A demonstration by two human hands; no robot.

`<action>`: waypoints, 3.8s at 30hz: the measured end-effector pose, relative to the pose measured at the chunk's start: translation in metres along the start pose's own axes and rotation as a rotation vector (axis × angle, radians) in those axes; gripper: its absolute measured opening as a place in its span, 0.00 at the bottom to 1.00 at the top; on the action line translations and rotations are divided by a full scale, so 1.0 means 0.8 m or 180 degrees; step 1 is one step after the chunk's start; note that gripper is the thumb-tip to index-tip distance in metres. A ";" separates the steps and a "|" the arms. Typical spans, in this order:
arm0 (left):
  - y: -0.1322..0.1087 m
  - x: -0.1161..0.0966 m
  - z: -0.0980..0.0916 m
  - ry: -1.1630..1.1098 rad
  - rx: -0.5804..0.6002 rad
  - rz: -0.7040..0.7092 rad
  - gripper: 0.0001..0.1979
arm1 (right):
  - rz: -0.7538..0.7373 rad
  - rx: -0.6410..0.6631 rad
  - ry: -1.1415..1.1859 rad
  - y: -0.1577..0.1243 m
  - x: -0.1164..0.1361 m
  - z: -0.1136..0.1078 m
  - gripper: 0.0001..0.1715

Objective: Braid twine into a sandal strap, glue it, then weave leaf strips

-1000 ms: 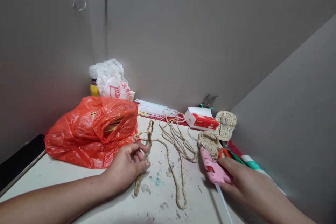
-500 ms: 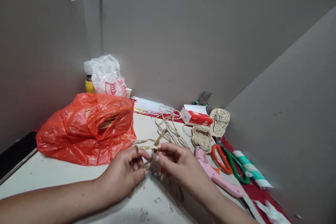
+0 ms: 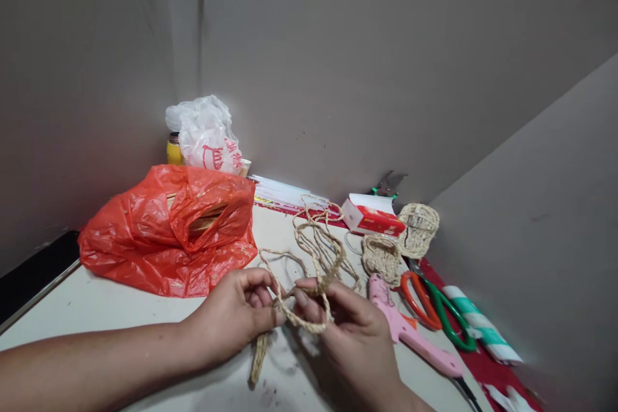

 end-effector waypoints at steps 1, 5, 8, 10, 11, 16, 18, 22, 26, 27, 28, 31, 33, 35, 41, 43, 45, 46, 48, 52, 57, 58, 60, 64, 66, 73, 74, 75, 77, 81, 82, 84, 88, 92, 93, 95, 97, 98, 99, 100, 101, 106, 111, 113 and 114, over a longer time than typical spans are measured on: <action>0.001 0.001 0.000 -0.0047 -0.0003 -0.0017 0.09 | -0.0225 -0.0049 -0.0081 -0.004 0.002 -0.001 0.05; 0.002 0.001 -0.002 -0.0304 -0.0076 -0.0134 0.11 | -0.1063 -0.0037 -0.0238 -0.017 0.013 -0.001 0.14; 0.002 -0.002 -0.001 -0.0476 -0.0113 -0.0253 0.13 | -0.1472 -0.0070 -0.0435 -0.025 0.019 0.000 0.21; 0.001 -0.005 -0.001 -0.0515 -0.0139 -0.0305 0.13 | -0.1615 -0.0131 -0.0586 -0.030 0.022 0.000 0.26; 0.000 -0.006 -0.001 -0.0530 -0.0146 -0.0319 0.14 | -0.1662 -0.0135 -0.0609 -0.031 0.022 0.000 0.28; -0.002 -0.006 0.001 -0.0721 -0.0020 -0.0425 0.16 | -0.1942 0.0123 -0.0745 -0.039 0.024 0.001 0.30; -0.002 -0.006 0.003 -0.0801 0.0070 -0.0487 0.17 | -0.2014 0.0120 -0.0791 -0.040 0.025 0.001 0.29; -0.003 -0.006 0.003 -0.0873 0.0211 -0.0571 0.14 | -0.2008 0.0096 -0.0567 -0.041 0.025 0.002 0.26; -0.005 -0.008 0.003 -0.0940 0.0334 -0.0594 0.11 | -0.1959 0.0098 -0.0568 -0.037 0.028 0.000 0.23; -0.006 -0.009 0.003 -0.0941 0.0351 -0.0589 0.11 | -0.1990 0.0116 -0.0623 -0.035 0.030 -0.002 0.23; -0.006 -0.010 0.003 -0.0938 0.0361 -0.0586 0.10 | -0.2062 0.0168 -0.0678 -0.034 0.032 -0.002 0.23; -0.006 -0.012 0.003 -0.0918 0.0379 -0.0556 0.08 | -0.2323 0.0217 -0.0756 -0.030 0.041 -0.006 0.23; -0.006 -0.013 0.004 -0.0927 0.0373 -0.0537 0.07 | -0.2444 0.0213 -0.0731 -0.028 0.045 -0.007 0.24; -0.005 -0.015 0.004 -0.0944 0.0349 -0.0529 0.07 | -0.2534 0.0216 -0.0701 -0.027 0.048 -0.006 0.24; -0.005 -0.019 0.006 -0.0935 0.0343 -0.0464 0.07 | -0.2494 0.0174 -0.0726 -0.029 0.054 -0.007 0.20; -0.006 -0.019 0.005 -0.1015 0.0322 -0.0460 0.09 | -0.2486 0.0164 -0.0814 -0.030 0.054 -0.007 0.20; -0.006 -0.018 0.004 -0.1100 0.0293 -0.0465 0.12 | -0.2517 0.0164 -0.0835 -0.032 0.054 -0.006 0.21; -0.005 -0.018 0.004 -0.1125 0.0291 -0.0456 0.13 | -0.2536 0.0160 -0.0833 -0.033 0.053 -0.006 0.21; -0.005 -0.018 0.003 -0.1121 0.0301 -0.0426 0.14 | -0.2564 0.0130 -0.0865 -0.035 0.051 -0.007 0.20; -0.005 -0.020 0.004 -0.1101 0.0363 -0.0417 0.14 | -0.2590 0.0175 -0.0966 -0.033 0.047 -0.007 0.19; -0.006 -0.023 0.008 -0.1243 0.0411 -0.0406 0.16 | -0.2638 0.0212 -0.0978 -0.033 0.048 -0.010 0.19; -0.005 -0.023 0.007 -0.1261 0.0399 -0.0399 0.16 | -0.2615 0.0202 -0.0987 -0.033 0.047 -0.010 0.19; -0.005 -0.022 0.007 -0.1255 0.0388 -0.0387 0.16 | -0.2546 0.0224 -0.1020 -0.034 0.044 -0.009 0.20; -0.005 -0.019 0.005 -0.1202 0.0375 -0.0380 0.18 | -0.2566 0.0288 -0.1034 -0.036 0.041 -0.007 0.21; -0.006 -0.020 0.004 -0.1204 0.0368 -0.0383 0.19 | -0.2676 0.0248 -0.1061 -0.037 0.041 -0.007 0.22; -0.008 -0.024 0.004 -0.1341 0.0392 -0.0373 0.17 | -0.2709 0.0280 -0.1331 -0.036 0.040 -0.005 0.24; -0.008 -0.023 0.004 -0.1334 0.0390 -0.0363 0.17 | -0.2736 0.0271 -0.1307 -0.036 0.041 -0.003 0.23; -0.007 -0.022 0.004 -0.1313 0.0384 -0.0363 0.18 | -0.2806 0.0198 -0.1243 -0.036 0.042 -0.003 0.23; -0.007 -0.019 0.003 -0.1247 0.0343 -0.0373 0.18 | -0.2980 0.0059 -0.1099 -0.038 0.043 -0.001 0.21; -0.006 -0.015 0.003 -0.1158 0.0204 -0.0412 0.15 | -0.3087 0.0098 -0.0962 -0.037 0.043 0.004 0.20; -0.005 -0.015 0.002 -0.1130 0.0177 -0.0394 0.14 | -0.3066 0.0140 -0.0967 -0.037 0.042 0.005 0.20; -0.003 -0.017 0.000 -0.1026 0.0144 -0.0314 0.14 | -0.3057 0.0159 -0.1006 -0.037 0.043 0.003 0.20; 0.000 -0.025 -0.006 -0.0800 0.0067 -0.0124 0.16 | -0.2856 0.0188 -0.1073 -0.037 0.046 -0.003 0.20; 0.002 -0.035 -0.012 -0.0657 -0.0035 0.0057 0.24 | -0.1728 -0.0156 -0.0610 -0.017 0.044 -0.019 0.18; 0.002 -0.038 -0.013 -0.0605 -0.0044 0.0125 0.26 | -0.1244 -0.0104 -0.0442 -0.008 0.038 -0.019 0.15; 0.003 -0.046 -0.013 -0.0472 -0.0050 0.0328 0.29 | -0.0224 0.0288 0.0027 0.007 0.022 -0.009 0.10; 0.002 -0.054 -0.012 -0.0348 -0.0075 0.0536 0.32 | 0.0577 0.0836 0.0605 0.012 0.009 0.007 0.13; 0.001 -0.058 -0.011 -0.0303 -0.0087 0.0606 0.33 | 0.0826 0.1051 0.0878 0.013 0.006 0.013 0.16; 0.000 -0.061 -0.009 -0.0270 -0.0097 0.0654 0.35 | 0.0993 0.1196 0.1112 0.013 0.004 0.018 0.18; -0.001 -0.064 -0.007 -0.0240 -0.0097 0.0683 0.36 | 0.1109 0.1288 0.1295 0.012 0.003 0.021 0.19; -0.001 -0.067 -0.004 -0.0209 -0.0087 0.0702 0.38 | 0.1182 0.1329 0.1433 0.012 0.002 0.023 0.20; -0.004 -0.076 0.010 -0.0040 0.0046 0.0889 0.43 | 0.1134 0.1128 0.1720 0.013 0.005 0.015 0.19; -0.001 -0.076 0.023 -0.0233 0.0281 0.0986 0.46 | 0.0408 0.0695 0.1105 0.017 0.017 -0.007 0.07; 0.000 -0.074 0.026 -0.0360 0.0348 0.0998 0.48 | -0.0024 0.0478 0.0682 0.017 0.024 -0.016 0.04; 0.001 -0.073 0.027 -0.0386 0.0361 0.1019 0.48 | -0.0219 0.0381 0.0519 0.017 0.027 -0.020 0.05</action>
Point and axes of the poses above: each hand's wrist, its own y-axis towards the middle knuckle, its own z-axis out of the palm, x = y × z, the point moved 6 cm from there along y, towards the middle knuckle, and after that the axes turned 9 degrees about -y, right-handed, at the moved point
